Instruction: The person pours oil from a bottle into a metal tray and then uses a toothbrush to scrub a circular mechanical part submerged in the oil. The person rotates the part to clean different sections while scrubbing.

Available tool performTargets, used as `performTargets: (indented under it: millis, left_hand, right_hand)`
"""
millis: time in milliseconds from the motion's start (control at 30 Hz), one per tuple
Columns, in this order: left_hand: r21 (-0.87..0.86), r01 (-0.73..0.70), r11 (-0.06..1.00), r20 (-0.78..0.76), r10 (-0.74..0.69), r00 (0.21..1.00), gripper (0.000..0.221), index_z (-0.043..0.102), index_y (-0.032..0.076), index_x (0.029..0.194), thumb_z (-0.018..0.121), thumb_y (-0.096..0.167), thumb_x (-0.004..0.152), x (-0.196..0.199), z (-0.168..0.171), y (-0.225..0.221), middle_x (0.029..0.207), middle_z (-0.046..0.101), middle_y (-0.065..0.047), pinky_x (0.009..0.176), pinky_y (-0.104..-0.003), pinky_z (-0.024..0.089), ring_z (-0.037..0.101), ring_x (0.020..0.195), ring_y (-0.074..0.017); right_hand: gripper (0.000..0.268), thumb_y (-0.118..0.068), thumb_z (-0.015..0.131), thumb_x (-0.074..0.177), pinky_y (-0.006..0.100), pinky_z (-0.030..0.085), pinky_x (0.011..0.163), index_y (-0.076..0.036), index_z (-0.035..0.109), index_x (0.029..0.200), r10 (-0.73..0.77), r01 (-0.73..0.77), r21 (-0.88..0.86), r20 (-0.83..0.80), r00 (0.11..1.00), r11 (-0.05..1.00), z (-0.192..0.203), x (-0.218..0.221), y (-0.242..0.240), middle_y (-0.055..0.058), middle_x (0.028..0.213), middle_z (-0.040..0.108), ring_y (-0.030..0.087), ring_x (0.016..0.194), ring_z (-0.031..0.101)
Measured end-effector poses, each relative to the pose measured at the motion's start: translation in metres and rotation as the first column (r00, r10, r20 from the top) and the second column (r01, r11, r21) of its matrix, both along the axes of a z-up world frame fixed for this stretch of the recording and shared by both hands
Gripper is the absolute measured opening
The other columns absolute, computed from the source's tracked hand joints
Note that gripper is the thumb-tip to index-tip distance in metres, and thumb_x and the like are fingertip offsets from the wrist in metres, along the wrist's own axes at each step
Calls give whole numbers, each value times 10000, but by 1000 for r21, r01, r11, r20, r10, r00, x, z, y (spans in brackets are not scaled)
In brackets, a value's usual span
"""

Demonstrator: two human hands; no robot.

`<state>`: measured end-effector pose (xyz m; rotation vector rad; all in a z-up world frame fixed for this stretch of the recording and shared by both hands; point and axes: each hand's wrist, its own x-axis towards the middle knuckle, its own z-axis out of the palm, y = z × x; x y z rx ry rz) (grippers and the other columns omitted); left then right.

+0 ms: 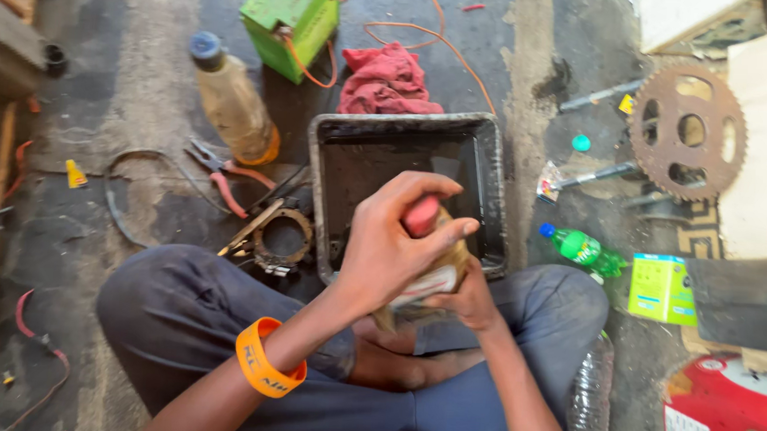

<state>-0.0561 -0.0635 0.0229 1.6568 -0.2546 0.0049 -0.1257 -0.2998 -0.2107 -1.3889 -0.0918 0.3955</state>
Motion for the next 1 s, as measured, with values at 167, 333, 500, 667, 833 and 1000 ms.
performTargets:
  millis: [167, 333, 500, 667, 833, 1000]
  left_hand:
    - [-335, 299, 894, -67, -339, 938, 193, 716, -12, 1136, 693, 47, 953, 9, -6, 5, 1125, 742, -85, 1001, -303, 561, 690, 1076, -153]
    - [-481, 732, 482, 119, -791, 600, 310, 649, -11, 1291, 698, 79, 999, 2, 4, 20, 1304, 689, -93, 1149, -325, 508, 650, 1259, -177]
    - [-65, 246, 967, 345, -209, 915, 404, 664, 52, 1214, 794, 220, 870, -6, 17, 10, 1281, 659, -144, 1047, -369, 525, 661, 1203, -274]
    - [85, -40, 996, 162, 26, 986, 386, 704, 45, 1155, 821, 209, 826, -20, 21, -4, 1155, 695, -138, 879, -338, 568, 711, 1009, -255]
    - [-160, 284, 945, -19, -291, 957, 191, 727, 62, 1082, 729, 95, 894, -11, 14, 4, 1044, 749, -78, 880, -300, 595, 737, 966, -217]
    - [-274, 731, 625, 190, -710, 678, 171, 742, 90, 1088, 645, 17, 968, -16, 20, 17, 1087, 754, -46, 967, -259, 598, 755, 1018, -177]
  right_hand:
    - [909, -499, 911, 689, 288, 519, 997, -66, 516, 1383, 161, -147, 262, -30, 987, 954, 29, 4, 17, -20, 1277, 648, 88, 1173, 618]
    - [635, -375, 672, 837, 237, 529, 973, -126, 513, 1399, 89, -38, 131, -417, 904, 991, 87, -27, 30, -18, 1294, 647, 31, 1204, 622]
    - [673, -286, 743, 835, 276, 536, 976, -123, 481, 1433, -12, 53, 149, -263, 965, 987, 94, -17, 37, 8, 1297, 629, 82, 1202, 623]
    - [816, -257, 962, 741, 359, 556, 1002, -41, 514, 1388, -141, 133, 109, 65, 988, 985, 55, 4, 35, 64, 1294, 627, 180, 1179, 628]
    - [835, -326, 964, 721, 363, 535, 1038, -48, 529, 1377, 116, -88, 306, -74, 991, 948, 56, -8, 30, 63, 1325, 612, 184, 1219, 605]
    - [855, -402, 945, 719, 371, 522, 1052, -46, 535, 1379, 166, -98, 195, -371, 914, 976, 92, -31, 19, 67, 1337, 609, 190, 1237, 594]
